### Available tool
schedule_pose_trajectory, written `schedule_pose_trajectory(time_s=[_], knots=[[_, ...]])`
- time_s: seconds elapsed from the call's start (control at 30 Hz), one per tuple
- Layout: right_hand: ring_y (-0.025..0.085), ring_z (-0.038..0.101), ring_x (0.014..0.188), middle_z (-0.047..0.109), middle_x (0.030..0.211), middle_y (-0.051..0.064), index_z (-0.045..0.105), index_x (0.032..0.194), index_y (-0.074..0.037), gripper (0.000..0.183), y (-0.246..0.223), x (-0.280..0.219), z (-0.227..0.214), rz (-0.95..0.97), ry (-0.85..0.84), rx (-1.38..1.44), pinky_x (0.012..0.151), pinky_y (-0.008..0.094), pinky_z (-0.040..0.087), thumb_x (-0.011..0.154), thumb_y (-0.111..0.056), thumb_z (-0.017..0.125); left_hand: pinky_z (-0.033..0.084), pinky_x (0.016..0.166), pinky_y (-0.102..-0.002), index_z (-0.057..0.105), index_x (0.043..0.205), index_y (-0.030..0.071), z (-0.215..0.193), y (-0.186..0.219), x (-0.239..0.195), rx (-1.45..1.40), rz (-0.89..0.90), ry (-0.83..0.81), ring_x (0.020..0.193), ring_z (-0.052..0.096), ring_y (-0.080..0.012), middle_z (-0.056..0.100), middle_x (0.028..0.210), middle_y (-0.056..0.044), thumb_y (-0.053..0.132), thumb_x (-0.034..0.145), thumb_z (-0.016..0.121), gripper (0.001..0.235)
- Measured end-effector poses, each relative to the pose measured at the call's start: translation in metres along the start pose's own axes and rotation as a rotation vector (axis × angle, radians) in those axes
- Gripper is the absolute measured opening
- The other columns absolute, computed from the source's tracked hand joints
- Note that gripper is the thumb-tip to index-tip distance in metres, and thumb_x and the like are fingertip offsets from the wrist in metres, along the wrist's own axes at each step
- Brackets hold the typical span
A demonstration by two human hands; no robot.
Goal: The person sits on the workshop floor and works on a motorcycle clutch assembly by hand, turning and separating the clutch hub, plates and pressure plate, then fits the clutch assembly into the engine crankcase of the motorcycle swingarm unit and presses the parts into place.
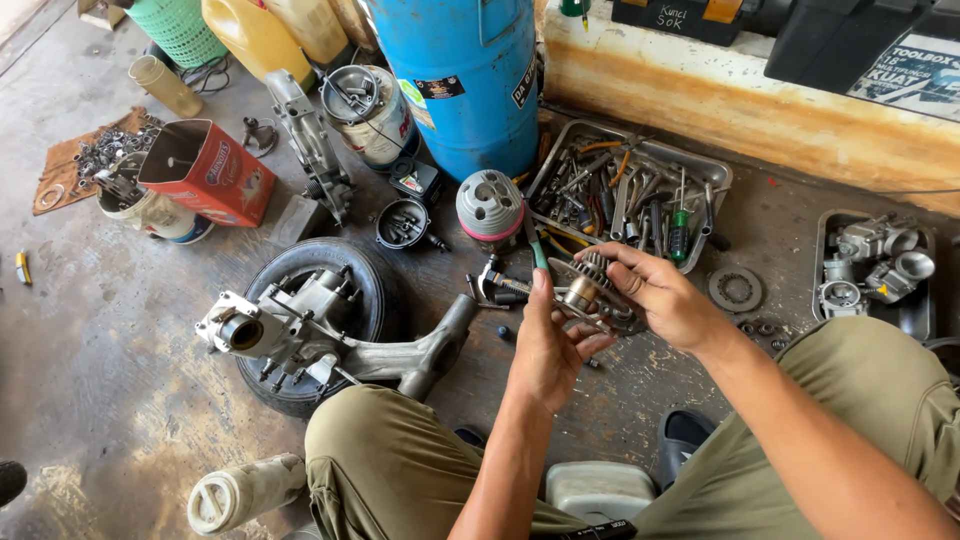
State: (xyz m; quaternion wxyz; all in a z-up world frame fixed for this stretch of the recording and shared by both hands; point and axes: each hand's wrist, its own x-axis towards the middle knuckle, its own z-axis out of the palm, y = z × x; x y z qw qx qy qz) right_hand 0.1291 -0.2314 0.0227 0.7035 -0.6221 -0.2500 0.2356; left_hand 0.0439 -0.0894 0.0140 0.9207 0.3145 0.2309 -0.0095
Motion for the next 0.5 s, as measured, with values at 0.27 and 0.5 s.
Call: schedule_pose_trajectory(time_s=[0.27, 0.5], knots=[[0.037, 0.066, 0.098, 0.068, 0.101, 0.022, 0.064, 0.128, 0.004, 0.039, 0.001, 0.006, 0.005, 0.045, 0.047, 0.413, 0.096, 0.052, 0.047, 0.106, -0.022, 0.043, 0.066, 0.076, -0.045, 0.028, 0.131, 0.003, -0.015, 0.006, 0.008, -0.005, 0.042, 0.019, 0.083, 0.071, -0.0297, 0.057, 0.103, -0.02, 0.069, 0.088, 0.064, 0.086], [0.037, 0.055, 0.123, 0.062, 0.123, 0.018, 0.056, 0.134, -0.003, 0.042, 0.007, 0.022, -0.02, 0.061, 0.023, 0.53, 0.112, 0.056, 0.038, 0.103, -0.025, 0.038, 0.063, 0.075, -0.054, 0.054, 0.117, 0.011, -0.027, 0.024, 0.017, -0.303, 0.002, -0.022, 0.084, 0.074, -0.0412, 0.071, 0.112, -0.026, 0.063, 0.09, 0.056, 0.058]])
